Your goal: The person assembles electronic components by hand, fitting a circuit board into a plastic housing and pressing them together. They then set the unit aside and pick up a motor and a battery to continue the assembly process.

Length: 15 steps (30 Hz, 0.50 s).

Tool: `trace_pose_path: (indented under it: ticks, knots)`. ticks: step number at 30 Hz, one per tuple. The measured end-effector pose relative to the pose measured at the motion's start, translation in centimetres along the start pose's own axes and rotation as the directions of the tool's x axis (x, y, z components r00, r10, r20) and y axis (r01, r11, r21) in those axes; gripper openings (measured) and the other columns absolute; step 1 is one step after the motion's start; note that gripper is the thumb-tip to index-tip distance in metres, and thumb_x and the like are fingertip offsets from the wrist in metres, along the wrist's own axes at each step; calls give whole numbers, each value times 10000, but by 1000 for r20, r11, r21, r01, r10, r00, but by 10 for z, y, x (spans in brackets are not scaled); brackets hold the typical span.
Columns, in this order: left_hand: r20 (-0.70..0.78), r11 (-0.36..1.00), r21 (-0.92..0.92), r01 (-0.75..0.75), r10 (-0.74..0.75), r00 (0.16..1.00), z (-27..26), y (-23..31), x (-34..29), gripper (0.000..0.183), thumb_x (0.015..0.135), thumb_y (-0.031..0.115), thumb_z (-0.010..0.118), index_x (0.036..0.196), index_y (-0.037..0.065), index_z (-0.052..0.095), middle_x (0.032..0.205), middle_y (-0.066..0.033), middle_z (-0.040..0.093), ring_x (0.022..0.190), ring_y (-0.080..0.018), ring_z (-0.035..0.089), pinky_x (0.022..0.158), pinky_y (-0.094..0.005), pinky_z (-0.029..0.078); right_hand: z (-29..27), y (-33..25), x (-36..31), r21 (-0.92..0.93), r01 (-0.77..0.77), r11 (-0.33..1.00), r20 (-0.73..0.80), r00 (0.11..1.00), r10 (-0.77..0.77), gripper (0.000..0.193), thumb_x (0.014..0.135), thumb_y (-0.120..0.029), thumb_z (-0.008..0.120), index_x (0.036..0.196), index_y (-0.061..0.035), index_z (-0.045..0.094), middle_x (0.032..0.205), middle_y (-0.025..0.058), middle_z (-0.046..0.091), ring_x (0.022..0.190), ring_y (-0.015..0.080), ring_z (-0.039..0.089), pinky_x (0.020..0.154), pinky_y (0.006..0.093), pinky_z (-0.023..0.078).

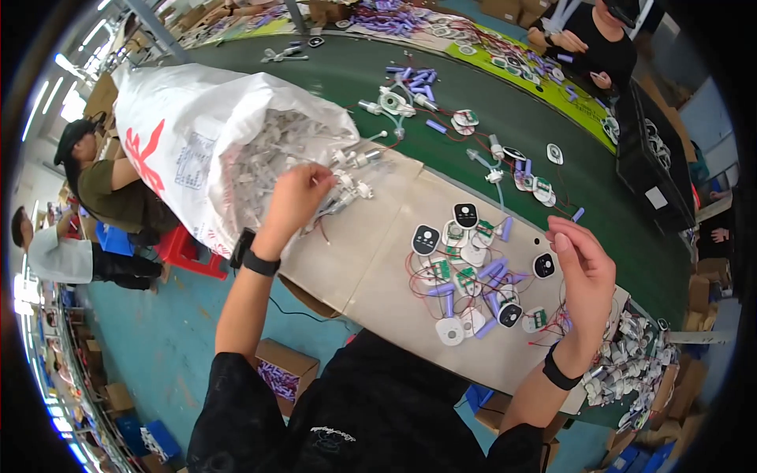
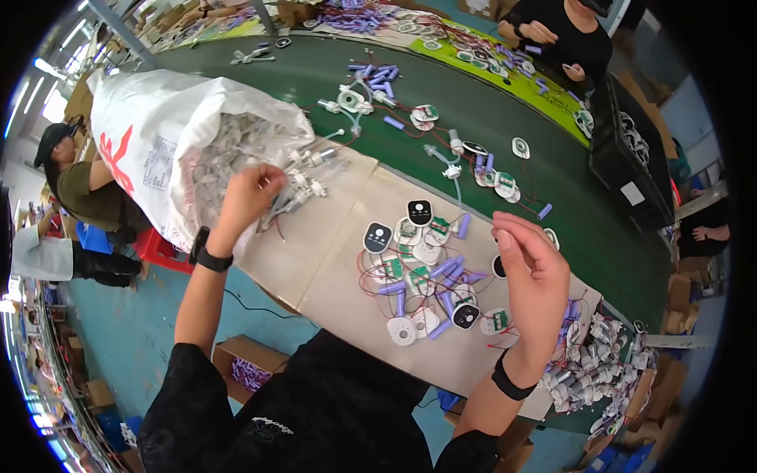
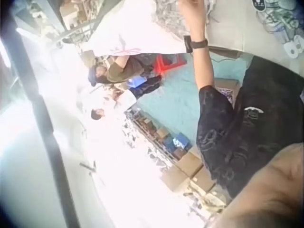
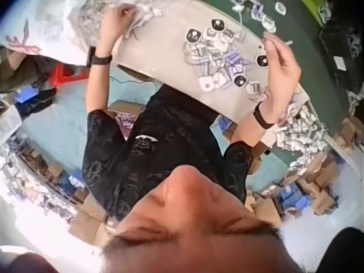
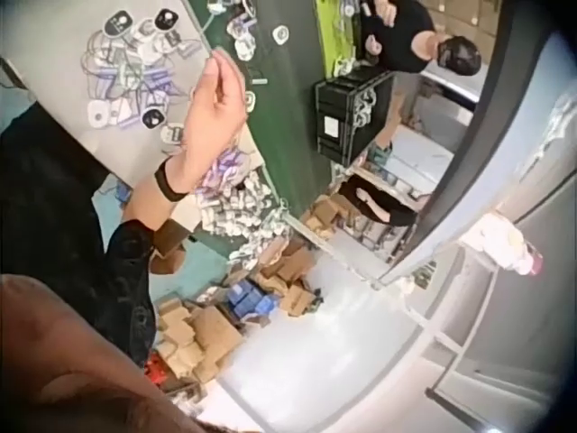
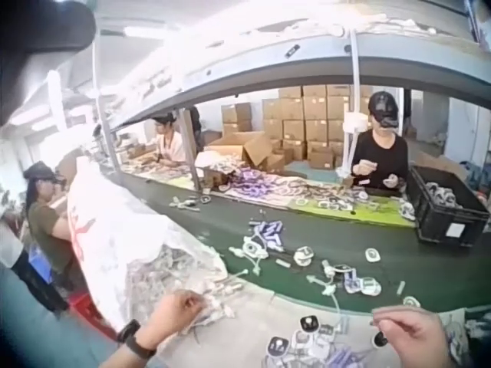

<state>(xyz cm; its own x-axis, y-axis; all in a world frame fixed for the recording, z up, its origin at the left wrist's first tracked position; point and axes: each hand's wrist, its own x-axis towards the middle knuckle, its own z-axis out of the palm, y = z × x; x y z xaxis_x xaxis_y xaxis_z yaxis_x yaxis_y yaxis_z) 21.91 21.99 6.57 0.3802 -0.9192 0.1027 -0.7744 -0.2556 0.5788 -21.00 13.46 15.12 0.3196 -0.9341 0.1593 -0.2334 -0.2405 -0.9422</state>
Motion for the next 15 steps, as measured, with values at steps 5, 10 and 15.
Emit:
trace_pose_path:
  ticks: [5, 10, 15]
  knots:
    - [-116, 918, 354, -180, 234, 965, 38, -5, -38, 335, 766, 200, 802, 1052, 46, 722, 991, -120, 666, 927, -299, 642, 806, -395, 537, 23, -4, -15, -64, 35, 997, 82, 996, -29, 180, 989, -59, 625, 1111, 40, 713, 1160, 99, 698, 972, 143, 658, 856, 257, 515]
    - [-113, 878, 451, -157, 231, 966, 58, -11, -46, 356, 714, 204, 820, 1030, 70, 726, 1063, -105, 654, 987, -305, 586, 864, -420, 497, 50, -13, -27, -160, 126, 979, 199, 975, -93, 166, 950, -52, 655, 1080, 23, 726, 1097, 98, 726, 974, 153, 670, 835, 264, 523]
    - [-13, 921, 314, -231, 247, 969, 58, 3, -84, 376, 702, 266, 849, 1017, 93, 740, 1001, -57, 691, 985, -298, 586, 895, -419, 439, 110, -6, -20, -143, 245, 959, 440, 884, -159, 208, 908, -65, 676, 1102, 3, 708, 1118, 133, 713, 1008, 266, 683, 881, 334, 537]
